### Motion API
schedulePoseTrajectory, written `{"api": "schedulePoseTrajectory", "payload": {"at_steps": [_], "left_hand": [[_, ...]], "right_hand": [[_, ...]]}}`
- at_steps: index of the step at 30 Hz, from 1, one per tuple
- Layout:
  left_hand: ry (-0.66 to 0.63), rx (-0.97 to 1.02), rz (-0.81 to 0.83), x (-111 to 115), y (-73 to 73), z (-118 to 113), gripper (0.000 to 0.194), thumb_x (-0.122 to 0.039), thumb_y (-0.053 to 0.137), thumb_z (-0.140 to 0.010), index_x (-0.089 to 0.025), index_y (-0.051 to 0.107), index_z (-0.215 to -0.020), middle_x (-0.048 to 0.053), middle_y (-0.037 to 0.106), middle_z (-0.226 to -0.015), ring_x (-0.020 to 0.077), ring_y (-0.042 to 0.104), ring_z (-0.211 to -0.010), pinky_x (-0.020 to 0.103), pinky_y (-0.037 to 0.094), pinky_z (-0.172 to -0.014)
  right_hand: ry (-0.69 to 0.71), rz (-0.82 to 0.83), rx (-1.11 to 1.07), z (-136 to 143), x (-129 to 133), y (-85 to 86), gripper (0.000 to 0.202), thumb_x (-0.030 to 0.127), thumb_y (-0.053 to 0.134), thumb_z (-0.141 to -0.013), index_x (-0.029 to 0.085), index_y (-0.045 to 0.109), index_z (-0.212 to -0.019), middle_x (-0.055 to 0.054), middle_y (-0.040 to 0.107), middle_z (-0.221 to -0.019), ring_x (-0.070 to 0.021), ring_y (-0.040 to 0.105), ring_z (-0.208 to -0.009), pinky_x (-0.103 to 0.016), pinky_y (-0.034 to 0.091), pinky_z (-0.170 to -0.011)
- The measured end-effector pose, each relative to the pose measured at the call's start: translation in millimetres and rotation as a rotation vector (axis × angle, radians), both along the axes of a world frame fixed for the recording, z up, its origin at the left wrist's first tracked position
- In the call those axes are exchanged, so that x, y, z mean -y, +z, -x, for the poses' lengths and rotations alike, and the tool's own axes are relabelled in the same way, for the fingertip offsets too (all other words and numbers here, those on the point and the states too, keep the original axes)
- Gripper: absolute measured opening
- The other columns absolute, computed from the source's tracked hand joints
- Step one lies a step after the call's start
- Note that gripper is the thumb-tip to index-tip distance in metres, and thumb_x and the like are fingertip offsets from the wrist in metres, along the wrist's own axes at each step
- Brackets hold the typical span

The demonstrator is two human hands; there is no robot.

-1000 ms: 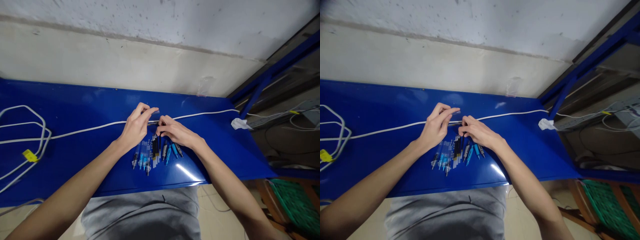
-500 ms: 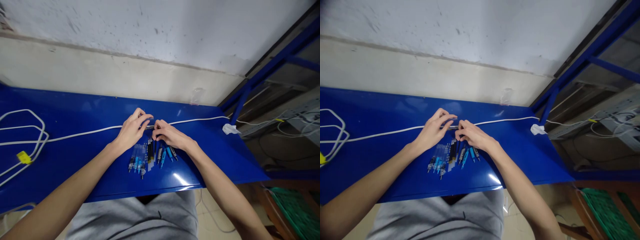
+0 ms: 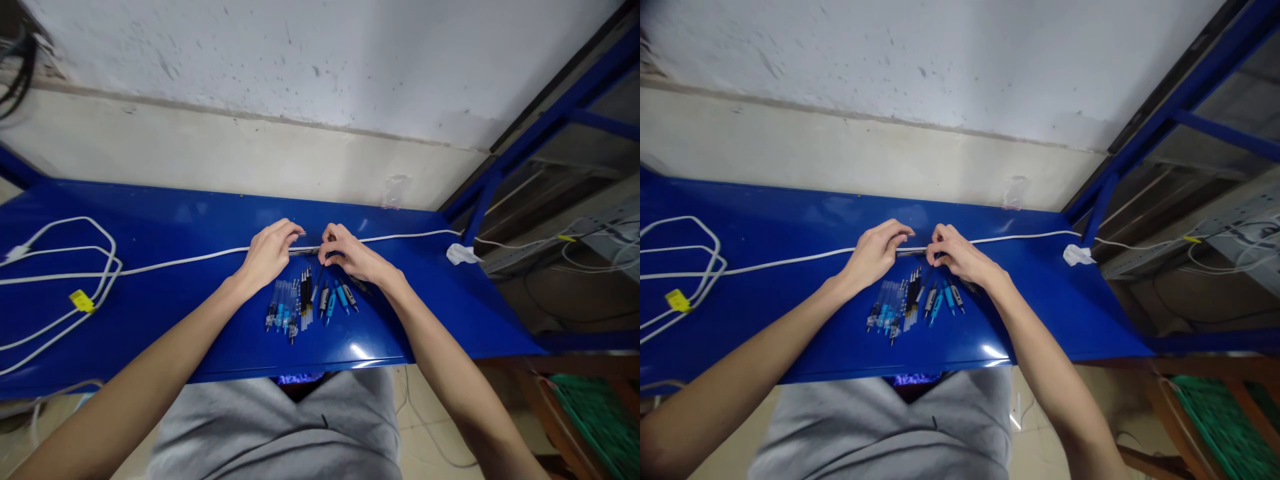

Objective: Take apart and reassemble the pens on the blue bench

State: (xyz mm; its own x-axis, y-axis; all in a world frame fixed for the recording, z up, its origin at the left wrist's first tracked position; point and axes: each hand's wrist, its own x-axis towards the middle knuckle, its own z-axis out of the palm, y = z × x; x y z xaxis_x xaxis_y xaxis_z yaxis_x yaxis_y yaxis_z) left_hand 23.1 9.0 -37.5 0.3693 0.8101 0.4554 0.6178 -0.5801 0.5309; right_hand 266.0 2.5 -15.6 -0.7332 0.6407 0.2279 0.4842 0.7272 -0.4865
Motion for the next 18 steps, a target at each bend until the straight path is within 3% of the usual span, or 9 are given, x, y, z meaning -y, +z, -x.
{"api": "schedulePoseTrajectory", "payload": {"at_steps": [5,11,14,18], "left_hand": [[0.002,-0.024,-0.017,0,1.2,1,0.028,-0.014,0.039,-0.099,-0.020,0.065,-0.108,0.007,0.072,-0.104,0.0220,0.066,-0.093,0.036,0.050,-0.084],[0.006,-0.074,-0.048,4,5.8,2,0.032,-0.035,0.040,-0.107,-0.024,0.063,-0.128,0.006,0.071,-0.118,0.0211,0.069,-0.095,0.033,0.051,-0.083],[0.037,-0.116,-0.059,4,6.9,3,0.035,-0.042,0.039,-0.109,-0.024,0.067,-0.120,0.005,0.071,-0.108,0.0204,0.069,-0.091,0.030,0.049,-0.077],[-0.008,-0.152,-0.087,2,5.1,4,0.033,-0.037,0.040,-0.109,-0.023,0.069,-0.112,0.006,0.069,-0.099,0.0211,0.067,-0.092,0.030,0.047,-0.075]], "right_hand": [[-0.137,-0.062,-0.171,-9,-7,1.0,0.016,0.009,0.058,-0.094,0.020,0.068,-0.090,-0.006,0.061,-0.107,-0.0224,0.055,-0.104,-0.039,0.041,-0.096],[-0.449,-0.190,-0.379,-11,-13,-9.5,0.015,0.010,0.056,-0.094,0.021,0.067,-0.093,-0.004,0.071,-0.092,-0.0208,0.061,-0.087,-0.034,0.043,-0.083],[-0.459,-0.206,-0.433,-7,-12,-11.9,0.015,0.013,0.057,-0.094,0.022,0.069,-0.092,-0.003,0.072,-0.092,-0.0210,0.061,-0.088,-0.034,0.045,-0.082],[-0.459,-0.174,-0.434,1,-8,-13.3,0.012,0.022,0.061,-0.096,0.023,0.072,-0.092,-0.004,0.075,-0.092,-0.0221,0.062,-0.089,-0.035,0.048,-0.082]]}}
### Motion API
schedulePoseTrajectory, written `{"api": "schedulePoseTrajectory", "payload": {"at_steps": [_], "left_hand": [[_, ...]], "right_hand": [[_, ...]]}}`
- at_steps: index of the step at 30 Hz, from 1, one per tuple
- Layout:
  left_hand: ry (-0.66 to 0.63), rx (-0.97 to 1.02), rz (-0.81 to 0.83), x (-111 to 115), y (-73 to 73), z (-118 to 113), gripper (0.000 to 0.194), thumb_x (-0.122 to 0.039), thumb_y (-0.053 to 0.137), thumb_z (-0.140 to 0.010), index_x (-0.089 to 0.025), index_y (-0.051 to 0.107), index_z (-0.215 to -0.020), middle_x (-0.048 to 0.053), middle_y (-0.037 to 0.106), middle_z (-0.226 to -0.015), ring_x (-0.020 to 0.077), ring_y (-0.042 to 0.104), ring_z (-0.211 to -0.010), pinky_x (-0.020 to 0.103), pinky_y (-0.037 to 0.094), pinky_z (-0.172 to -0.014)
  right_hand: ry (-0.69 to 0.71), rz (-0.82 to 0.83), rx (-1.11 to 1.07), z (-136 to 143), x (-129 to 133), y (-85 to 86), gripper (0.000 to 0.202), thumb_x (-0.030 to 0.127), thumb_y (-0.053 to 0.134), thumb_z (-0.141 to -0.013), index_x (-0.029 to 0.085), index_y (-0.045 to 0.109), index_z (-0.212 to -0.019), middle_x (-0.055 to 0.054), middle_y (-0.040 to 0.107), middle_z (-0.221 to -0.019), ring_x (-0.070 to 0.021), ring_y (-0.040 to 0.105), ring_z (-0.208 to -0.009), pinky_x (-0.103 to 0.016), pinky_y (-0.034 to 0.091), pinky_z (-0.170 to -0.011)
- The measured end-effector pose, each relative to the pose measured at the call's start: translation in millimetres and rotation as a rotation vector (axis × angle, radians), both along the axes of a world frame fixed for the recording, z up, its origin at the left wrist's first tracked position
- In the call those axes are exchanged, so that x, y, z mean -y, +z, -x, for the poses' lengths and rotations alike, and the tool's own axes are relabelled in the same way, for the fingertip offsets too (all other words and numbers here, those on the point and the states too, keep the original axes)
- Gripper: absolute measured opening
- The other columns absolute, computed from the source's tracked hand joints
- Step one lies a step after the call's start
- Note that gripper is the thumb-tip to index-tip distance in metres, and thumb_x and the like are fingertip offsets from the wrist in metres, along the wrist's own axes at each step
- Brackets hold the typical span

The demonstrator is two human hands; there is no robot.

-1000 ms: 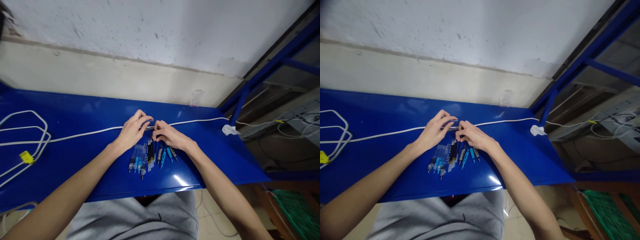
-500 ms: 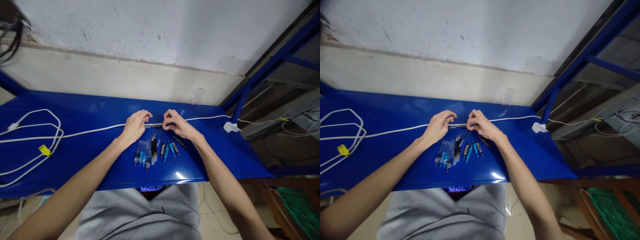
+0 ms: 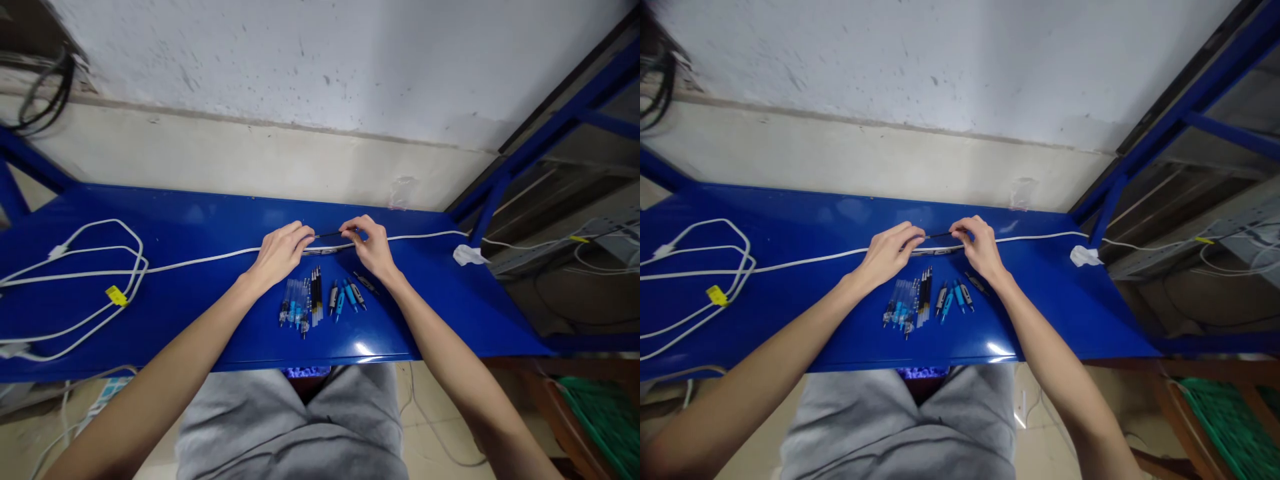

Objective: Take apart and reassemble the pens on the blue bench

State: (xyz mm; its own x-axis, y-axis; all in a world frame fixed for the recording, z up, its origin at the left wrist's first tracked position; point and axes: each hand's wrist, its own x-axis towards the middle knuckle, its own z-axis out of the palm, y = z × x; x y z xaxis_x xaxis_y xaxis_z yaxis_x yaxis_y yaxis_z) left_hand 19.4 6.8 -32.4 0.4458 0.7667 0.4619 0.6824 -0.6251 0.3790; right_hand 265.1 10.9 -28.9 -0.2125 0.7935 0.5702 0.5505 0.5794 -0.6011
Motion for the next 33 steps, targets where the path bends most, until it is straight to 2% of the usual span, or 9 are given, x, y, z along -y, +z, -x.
{"api": "schedulePoseTrajectory", "payload": {"at_steps": [5,11,14,17,20,23,29,33], "left_hand": [[-0.026,0.010,-0.004,-3,-3.8,0,0.028,-0.031,0.043,-0.107,-0.022,0.069,-0.111,0.007,0.069,-0.101,0.0213,0.065,-0.093,0.031,0.048,-0.078],[-0.031,0.040,0.039,-3,-4.1,0,0.028,-0.033,0.044,-0.107,-0.022,0.070,-0.112,0.006,0.070,-0.102,0.0217,0.066,-0.098,0.032,0.048,-0.082],[-0.038,0.056,0.058,-3,-4.3,-1,0.028,-0.034,0.047,-0.107,-0.022,0.070,-0.114,0.006,0.072,-0.105,0.0215,0.067,-0.098,0.032,0.049,-0.085],[-0.058,0.095,0.114,-3,-5.0,-3,0.025,-0.035,0.052,-0.104,-0.021,0.069,-0.115,0.006,0.074,-0.105,0.0194,0.068,-0.089,0.030,0.049,-0.081],[-0.076,0.146,0.174,-4,-5.9,-4,0.021,-0.037,0.057,-0.102,-0.020,0.068,-0.109,0.003,0.074,-0.092,0.0172,0.066,-0.077,0.028,0.047,-0.072],[-0.062,0.171,0.166,-4,-7.0,-4,0.017,-0.036,0.060,-0.100,-0.021,0.067,-0.104,0.002,0.073,-0.089,0.0165,0.065,-0.076,0.027,0.046,-0.072],[0.003,0.191,0.083,-5,-9.3,-3,0.015,-0.035,0.064,-0.099,-0.021,0.068,-0.104,0.002,0.074,-0.095,0.0178,0.068,-0.085,0.028,0.048,-0.076],[0.029,0.215,0.017,-6,-9.0,-2,0.014,-0.032,0.066,-0.098,-0.021,0.069,-0.105,0.004,0.074,-0.096,0.0191,0.069,-0.090,0.029,0.049,-0.079]], "right_hand": [[-0.054,-0.011,-0.089,2,1,0.3,0.016,0.034,0.066,-0.098,0.024,0.073,-0.089,-0.004,0.075,-0.083,-0.0228,0.062,-0.086,-0.036,0.049,-0.081],[-0.125,0.040,-0.197,-1,-3,-1.2,0.017,0.037,0.068,-0.095,0.023,0.074,-0.087,-0.002,0.075,-0.080,-0.0211,0.065,-0.082,-0.035,0.049,-0.080],[-0.089,0.081,-0.218,2,-4,-3.3,0.017,0.035,0.069,-0.094,0.021,0.075,-0.086,-0.002,0.075,-0.079,-0.0199,0.066,-0.081,-0.033,0.049,-0.079],[-0.001,0.149,-0.265,9,0,-4.2,0.017,0.036,0.072,-0.091,0.020,0.073,-0.086,-0.001,0.074,-0.075,-0.0179,0.068,-0.075,-0.031,0.049,-0.078],[0.057,0.228,-0.303,18,7,-3.0,0.024,0.042,0.073,-0.091,0.020,0.067,-0.086,0.000,0.072,-0.068,-0.0161,0.067,-0.066,-0.030,0.049,-0.074],[0.050,0.259,-0.305,24,12,-0.8,0.032,0.050,0.071,-0.092,0.020,0.065,-0.083,0.001,0.070,-0.063,-0.0158,0.066,-0.062,-0.028,0.048,-0.069],[0.045,0.205,-0.289,17,7,2.5,0.016,0.036,0.075,-0.089,0.020,0.075,-0.088,-0.004,0.078,-0.086,-0.0201,0.074,-0.083,-0.032,0.052,-0.077],[0.024,0.205,-0.403,14,4,4.2,0.016,0.035,0.077,-0.086,0.020,0.073,-0.089,-0.004,0.078,-0.084,-0.0213,0.077,-0.084,-0.033,0.055,-0.080]]}}
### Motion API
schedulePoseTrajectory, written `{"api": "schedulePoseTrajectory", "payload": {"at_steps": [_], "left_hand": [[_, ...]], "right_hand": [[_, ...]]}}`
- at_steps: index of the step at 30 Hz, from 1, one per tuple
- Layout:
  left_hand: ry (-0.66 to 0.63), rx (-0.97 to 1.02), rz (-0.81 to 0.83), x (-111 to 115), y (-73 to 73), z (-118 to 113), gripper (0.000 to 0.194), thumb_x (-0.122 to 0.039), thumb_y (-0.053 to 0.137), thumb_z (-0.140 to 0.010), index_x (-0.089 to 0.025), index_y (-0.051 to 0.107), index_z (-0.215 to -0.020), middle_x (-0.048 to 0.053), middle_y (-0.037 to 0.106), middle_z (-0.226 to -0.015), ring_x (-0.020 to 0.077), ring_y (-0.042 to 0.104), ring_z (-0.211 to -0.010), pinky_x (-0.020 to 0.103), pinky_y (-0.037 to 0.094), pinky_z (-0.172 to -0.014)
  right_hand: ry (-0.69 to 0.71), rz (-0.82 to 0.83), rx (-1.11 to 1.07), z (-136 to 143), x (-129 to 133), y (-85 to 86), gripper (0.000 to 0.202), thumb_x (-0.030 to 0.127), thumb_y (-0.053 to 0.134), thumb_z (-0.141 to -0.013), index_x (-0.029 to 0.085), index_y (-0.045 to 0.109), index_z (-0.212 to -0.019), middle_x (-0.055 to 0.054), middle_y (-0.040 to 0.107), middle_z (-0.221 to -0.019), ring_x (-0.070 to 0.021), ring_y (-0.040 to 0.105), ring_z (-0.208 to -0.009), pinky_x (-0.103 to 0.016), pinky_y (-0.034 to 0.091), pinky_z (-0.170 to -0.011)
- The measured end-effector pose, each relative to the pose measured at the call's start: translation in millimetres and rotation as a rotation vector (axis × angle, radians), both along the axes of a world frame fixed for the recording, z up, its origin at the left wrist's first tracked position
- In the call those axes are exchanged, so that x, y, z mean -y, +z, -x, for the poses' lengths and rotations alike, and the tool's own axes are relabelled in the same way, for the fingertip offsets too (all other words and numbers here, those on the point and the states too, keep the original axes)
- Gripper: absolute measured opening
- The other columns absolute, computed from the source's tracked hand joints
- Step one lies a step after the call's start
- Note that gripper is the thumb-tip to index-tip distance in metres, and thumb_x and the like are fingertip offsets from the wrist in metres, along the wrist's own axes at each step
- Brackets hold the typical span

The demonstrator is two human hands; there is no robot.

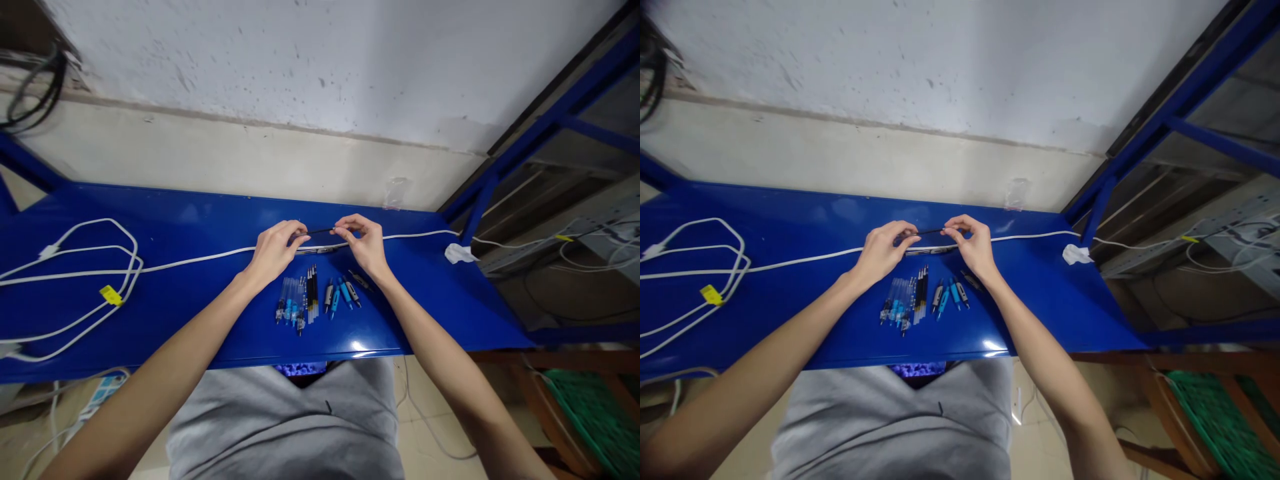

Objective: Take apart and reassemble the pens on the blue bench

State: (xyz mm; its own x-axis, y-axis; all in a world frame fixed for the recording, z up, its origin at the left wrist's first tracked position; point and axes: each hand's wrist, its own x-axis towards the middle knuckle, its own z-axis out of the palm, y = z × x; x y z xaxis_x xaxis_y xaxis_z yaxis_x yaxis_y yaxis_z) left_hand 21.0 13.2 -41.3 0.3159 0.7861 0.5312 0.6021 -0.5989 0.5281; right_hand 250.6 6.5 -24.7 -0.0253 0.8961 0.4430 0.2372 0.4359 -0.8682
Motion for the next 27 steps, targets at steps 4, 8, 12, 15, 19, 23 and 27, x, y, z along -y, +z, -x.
{"api": "schedulePoseTrajectory", "payload": {"at_steps": [4,8,12,15,19,23,27], "left_hand": [[-0.025,0.017,-0.018,1,0.8,0,0.013,-0.030,0.066,-0.098,-0.019,0.071,-0.101,0.004,0.075,-0.096,0.0194,0.070,-0.089,0.029,0.049,-0.080],[-0.082,-0.012,0.000,2,1.3,-1,0.012,-0.027,0.064,-0.098,-0.018,0.072,-0.098,0.006,0.077,-0.095,0.0198,0.071,-0.086,0.030,0.050,-0.078],[-0.104,-0.055,-0.024,2,1.2,0,0.013,-0.024,0.062,-0.098,-0.017,0.073,-0.098,0.006,0.077,-0.097,0.0205,0.071,-0.087,0.031,0.050,-0.078],[-0.110,-0.077,-0.039,2,0.0,1,0.014,-0.024,0.061,-0.098,-0.017,0.073,-0.098,0.006,0.077,-0.096,0.0211,0.071,-0.087,0.031,0.050,-0.078],[-0.133,-0.097,-0.057,2,-1.9,1,0.015,-0.025,0.062,-0.098,-0.017,0.074,-0.097,0.006,0.077,-0.094,0.0212,0.071,-0.086,0.031,0.051,-0.078],[-0.146,-0.090,-0.083,4,-0.6,0,0.018,-0.029,0.061,-0.100,-0.017,0.074,-0.096,0.006,0.076,-0.093,0.0205,0.071,-0.084,0.031,0.051,-0.077],[-0.181,-0.046,-0.102,6,2.8,-1,0.021,-0.030,0.058,-0.102,-0.017,0.074,-0.097,0.006,0.074,-0.090,0.0195,0.069,-0.083,0.030,0.050,-0.077]], "right_hand": [[0.012,0.013,0.003,7,4,-3.4,0.014,0.031,0.078,-0.085,0.018,0.074,-0.084,-0.004,0.078,-0.081,-0.0201,0.075,-0.080,-0.031,0.055,-0.078],[0.015,0.004,0.113,15,11,-7.6,0.009,0.026,0.074,-0.087,0.018,0.075,-0.083,-0.003,0.078,-0.080,-0.0173,0.071,-0.076,-0.029,0.052,-0.073],[0.026,0.000,0.127,17,14,-7.6,0.008,0.022,0.073,-0.087,0.018,0.074,-0.081,-0.002,0.076,-0.075,-0.0157,0.069,-0.071,-0.028,0.051,-0.072],[0.046,0.019,0.129,17,15,-6.6,0.008,0.023,0.072,-0.087,0.018,0.073,-0.082,-0.002,0.075,-0.073,-0.0159,0.069,-0.069,-0.028,0.051,-0.069],[0.039,0.007,0.147,20,18,-4.5,0.010,0.026,0.072,-0.088,0.019,0.073,-0.080,-0.002,0.076,-0.073,-0.0170,0.070,-0.071,-0.029,0.054,-0.073],[0.029,0.012,0.141,22,20,-3.9,0.015,0.031,0.072,-0.089,0.019,0.073,-0.081,-0.002,0.076,-0.073,-0.0182,0.073,-0.071,-0.030,0.055,-0.074],[0.026,0.003,0.145,21,19,-7.5,0.028,0.045,0.072,-0.092,0.019,0.071,-0.081,-0.003,0.075,-0.072,-0.0183,0.072,-0.068,-0.030,0.055,-0.071]]}}
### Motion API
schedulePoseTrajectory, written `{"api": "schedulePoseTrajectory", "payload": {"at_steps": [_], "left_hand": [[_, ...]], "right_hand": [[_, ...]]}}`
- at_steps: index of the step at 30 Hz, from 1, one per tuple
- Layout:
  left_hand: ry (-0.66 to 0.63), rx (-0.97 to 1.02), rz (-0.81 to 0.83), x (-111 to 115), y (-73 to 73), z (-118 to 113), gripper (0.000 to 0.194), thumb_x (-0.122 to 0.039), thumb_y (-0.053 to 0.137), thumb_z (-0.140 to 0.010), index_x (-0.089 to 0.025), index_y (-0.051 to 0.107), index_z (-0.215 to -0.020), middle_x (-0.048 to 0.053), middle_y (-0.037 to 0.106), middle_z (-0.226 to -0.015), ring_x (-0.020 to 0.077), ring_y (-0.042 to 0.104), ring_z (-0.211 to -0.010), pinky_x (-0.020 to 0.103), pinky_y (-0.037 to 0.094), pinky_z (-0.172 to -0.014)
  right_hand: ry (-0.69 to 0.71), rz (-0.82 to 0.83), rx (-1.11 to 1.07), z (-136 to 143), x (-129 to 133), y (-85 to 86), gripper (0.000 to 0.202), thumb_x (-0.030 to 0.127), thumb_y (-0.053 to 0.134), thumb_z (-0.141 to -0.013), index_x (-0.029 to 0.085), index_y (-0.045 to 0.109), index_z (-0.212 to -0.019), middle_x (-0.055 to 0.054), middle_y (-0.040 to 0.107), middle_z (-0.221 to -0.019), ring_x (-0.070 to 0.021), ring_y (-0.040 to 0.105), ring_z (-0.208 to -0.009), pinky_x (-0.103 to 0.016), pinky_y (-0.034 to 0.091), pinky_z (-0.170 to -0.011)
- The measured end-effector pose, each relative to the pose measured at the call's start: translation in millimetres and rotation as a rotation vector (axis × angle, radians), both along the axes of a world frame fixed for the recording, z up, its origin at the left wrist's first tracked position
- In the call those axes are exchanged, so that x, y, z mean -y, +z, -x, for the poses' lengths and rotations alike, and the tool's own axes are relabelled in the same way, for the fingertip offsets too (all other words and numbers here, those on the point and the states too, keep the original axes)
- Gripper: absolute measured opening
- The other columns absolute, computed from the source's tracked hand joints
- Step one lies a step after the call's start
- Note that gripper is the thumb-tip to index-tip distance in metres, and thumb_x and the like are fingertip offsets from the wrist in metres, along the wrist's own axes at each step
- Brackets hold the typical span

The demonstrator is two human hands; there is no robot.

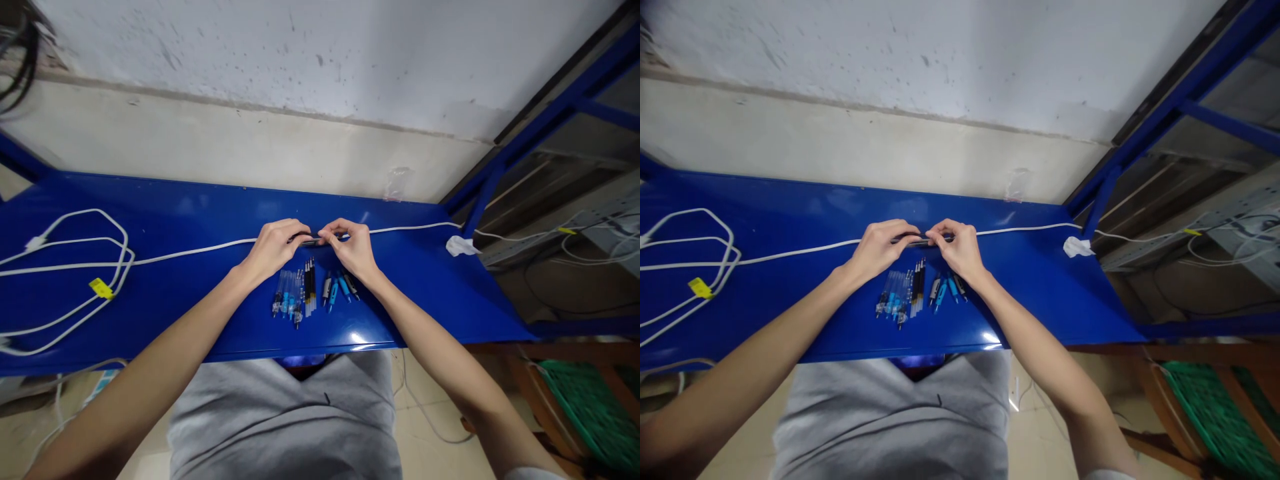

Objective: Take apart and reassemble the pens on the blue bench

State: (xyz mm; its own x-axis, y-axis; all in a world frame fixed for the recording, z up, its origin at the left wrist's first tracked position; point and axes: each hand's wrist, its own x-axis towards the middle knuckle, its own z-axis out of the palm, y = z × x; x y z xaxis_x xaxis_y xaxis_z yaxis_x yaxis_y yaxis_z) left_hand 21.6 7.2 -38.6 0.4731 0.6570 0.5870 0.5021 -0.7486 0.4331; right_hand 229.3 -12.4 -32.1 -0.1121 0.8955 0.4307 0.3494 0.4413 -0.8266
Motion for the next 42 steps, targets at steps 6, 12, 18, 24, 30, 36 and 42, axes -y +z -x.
{"api": "schedulePoseTrajectory", "payload": {"at_steps": [6,12,18,24,30,36,42], "left_hand": [[-0.041,-0.019,-0.042,1,-1.5,-2,0.030,-0.034,0.050,-0.106,-0.017,0.074,-0.105,0.006,0.069,-0.087,0.0187,0.064,-0.082,0.030,0.049,-0.075],[-0.003,-0.061,-0.008,6,-1.4,-6,0.034,-0.036,0.048,-0.107,-0.019,0.075,-0.095,0.004,0.066,-0.080,0.0165,0.062,-0.075,0.028,0.045,-0.070],[0.119,0.038,0.072,-2,0.0,0,0.028,-0.032,0.054,-0.103,-0.019,0.075,-0.090,0.004,0.071,-0.082,0.0155,0.063,-0.072,0.028,0.044,-0.066],[0.197,0.083,0.093,-7,1.8,7,0.025,-0.029,0.057,-0.101,-0.019,0.076,-0.088,0.003,0.072,-0.083,0.0158,0.063,-0.072,0.029,0.043,-0.066],[0.189,0.082,0.098,-7,1.4,5,0.025,-0.031,0.058,-0.100,-0.018,0.076,-0.088,0.003,0.073,-0.085,0.0154,0.064,-0.073,0.029,0.042,-0.065],[0.204,0.061,0.094,-7,1.6,5,0.023,-0.031,0.060,-0.100,-0.019,0.077,-0.089,0.003,0.074,-0.086,0.0159,0.064,-0.073,0.029,0.042,-0.066],[0.202,0.058,0.092,-7,2.0,4,0.025,-0.033,0.058,-0.100,-0.019,0.077,-0.089,0.003,0.075,-0.087,0.0165,0.065,-0.074,0.030,0.044,-0.067]], "right_hand": [[-0.043,-0.053,0.094,1,0,-2.2,0.041,0.059,0.067,-0.093,0.021,0.068,-0.078,-0.002,0.072,-0.068,-0.0183,0.068,-0.069,-0.031,0.052,-0.073],[0.054,0.073,0.034,4,3,2.3,0.039,0.055,0.068,-0.094,0.019,0.071,-0.079,0.000,0.069,-0.062,-0.0154,0.063,-0.059,-0.028,0.046,-0.063],[-0.053,-0.034,0.183,-18,-7,17.7,0.019,0.037,0.078,-0.088,0.021,0.077,-0.077,-0.002,0.073,-0.073,-0.0176,0.059,-0.071,-0.031,0.043,-0.070],[0.422,-0.006,0.507,-2,10,27.2,0.005,0.020,0.081,-0.086,0.021,0.076,-0.088,-0.002,0.073,-0.089,-0.0181,0.060,-0.084,-0.038,0.046,-0.094],[0.386,-0.038,0.626,16,16,11.3,0.006,0.025,0.075,-0.092,0.019,0.075,-0.093,-0.003,0.067,-0.093,-0.0170,0.059,-0.086,-0.044,0.039,-0.109],[0.307,-0.053,0.701,19,16,6.1,0.029,0.045,0.079,-0.086,0.017,0.072,-0.084,-0.005,0.064,-0.089,-0.0205,0.055,-0.086,-0.038,0.043,-0.090],[0.313,-0.048,0.700,22,14,0.1,0.026,0.041,0.082,-0.084,0.018,0.070,-0.083,-0.005,0.064,-0.090,-0.0215,0.052,-0.089,-0.036,0.041,-0.085]]}}
